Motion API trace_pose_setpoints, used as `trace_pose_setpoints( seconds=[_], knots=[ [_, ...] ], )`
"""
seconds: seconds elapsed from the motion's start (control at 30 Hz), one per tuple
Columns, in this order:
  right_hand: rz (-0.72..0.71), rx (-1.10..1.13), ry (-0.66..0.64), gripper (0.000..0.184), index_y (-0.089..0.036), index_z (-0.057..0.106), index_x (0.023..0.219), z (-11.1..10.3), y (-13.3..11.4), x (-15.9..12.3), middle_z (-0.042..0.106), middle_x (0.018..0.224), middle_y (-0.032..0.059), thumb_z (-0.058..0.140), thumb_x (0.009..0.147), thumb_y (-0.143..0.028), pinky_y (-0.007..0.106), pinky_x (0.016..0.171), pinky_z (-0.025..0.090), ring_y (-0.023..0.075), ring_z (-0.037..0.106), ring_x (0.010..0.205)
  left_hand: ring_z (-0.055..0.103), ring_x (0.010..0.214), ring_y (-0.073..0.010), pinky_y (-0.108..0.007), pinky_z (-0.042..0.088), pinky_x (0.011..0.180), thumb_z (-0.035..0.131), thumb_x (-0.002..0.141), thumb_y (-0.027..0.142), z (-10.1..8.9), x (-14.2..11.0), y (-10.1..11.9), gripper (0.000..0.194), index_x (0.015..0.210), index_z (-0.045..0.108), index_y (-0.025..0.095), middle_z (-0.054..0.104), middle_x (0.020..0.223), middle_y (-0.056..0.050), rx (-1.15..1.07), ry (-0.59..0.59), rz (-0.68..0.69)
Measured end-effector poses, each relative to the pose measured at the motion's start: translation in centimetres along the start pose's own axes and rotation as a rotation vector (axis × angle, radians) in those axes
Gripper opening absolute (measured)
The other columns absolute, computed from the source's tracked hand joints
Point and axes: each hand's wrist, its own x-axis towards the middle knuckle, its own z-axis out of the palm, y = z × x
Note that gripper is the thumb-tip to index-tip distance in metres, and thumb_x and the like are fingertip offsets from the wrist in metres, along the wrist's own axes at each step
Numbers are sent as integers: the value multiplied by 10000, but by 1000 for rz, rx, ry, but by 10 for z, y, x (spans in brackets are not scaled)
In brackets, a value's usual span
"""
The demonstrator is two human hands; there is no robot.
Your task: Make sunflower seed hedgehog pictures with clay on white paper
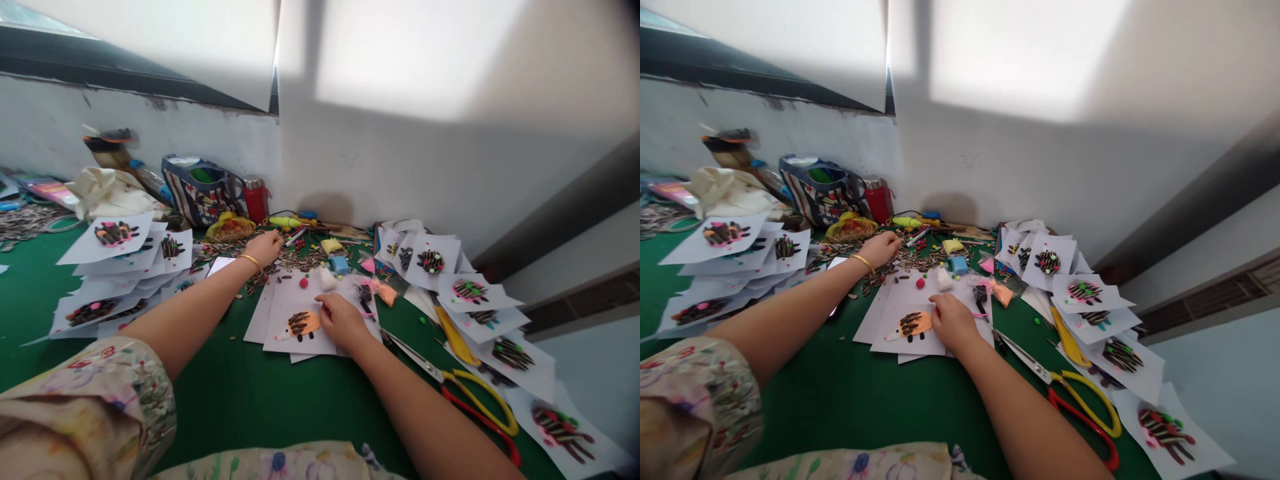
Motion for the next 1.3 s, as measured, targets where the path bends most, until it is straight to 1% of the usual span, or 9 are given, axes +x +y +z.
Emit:
trace_pose_setpoints(
  seconds=[0.1,0.27,0.37,0.57,0.77,0.9,1.1,1.23,1.3],
  knots=[
    [5,2,-7,332,-177,638,1144,-1,-1,0,666,1010,78,493,854,-109,305,868,475,196,617,963,594,1085,-236,-307,428,904,530,858,423,1,-4,7,277,929,730,246,718,1093,-53,29,-2,74],
    [-1,-2,-4,330,-174,636,1139,-1,-1,0,661,1000,76,492,851,-105,301,857,474,193,613,954,632,1025,-219,-295,441,877,501,877,362,14,-8,28,285,1035,725,285,724,1103,-28,79,-73,170],
    [-9,0,1,325,-174,634,1141,0,-1,0,659,1004,78,490,857,-110,300,862,473,192,611,954,630,1050,-259,-349,423,920,539,850,340,22,-7,43,246,947,749,258,729,1075,-73,138,-144,205],
    [-9,-1,-3,320,-174,636,1139,1,0,1,661,1010,81,481,866,-113,298,859,475,194,613,963,608,1098,-307,-457,413,965,525,898,315,25,1,62,260,996,719,172,700,1072,-161,234,-232,196],
    [8,-22,-19,308,-178,644,1129,0,-2,1,658,993,81,492,867,-119,299,852,475,196,614,951,606,1044,-218,-442,521,891,576,920,363,21,10,69,345,1197,578,158,599,1204,-95,288,-350,166],
    [14,-28,-22,319,-184,642,1135,-2,-3,1,656,994,77,494,861,-116,295,841,475,195,615,939,610,1063,-248,-455,500,919,605,902,343,22,14,74,301,1119,627,135,633,1151,-124,288,-391,154],
    [18,-23,-19,329,-181,633,1149,-2,-2,1,659,1001,80,486,863,-115,304,853,476,200,616,958,605,1080,-253,-460,483,938,601,901,348,24,10,76,298,1114,632,142,634,1171,-127,197,-376,127],
    [5,-18,-18,330,-177,633,1148,0,0,1,662,1013,84,480,863,-114,306,863,477,199,615,967,593,1134,-340,-454,411,984,633,827,285,17,7,63,188,915,697,132,690,1086,-192,36,-268,70],
    [2,-13,-11,330,-178,632,1150,0,1,0,663,1026,86,477,866,-116,307,864,477,199,617,966,606,1110,-323,-418,420,962,609,819,288,11,4,55,171,877,695,153,708,1034,-163,-85,-215,31]
  ],
)
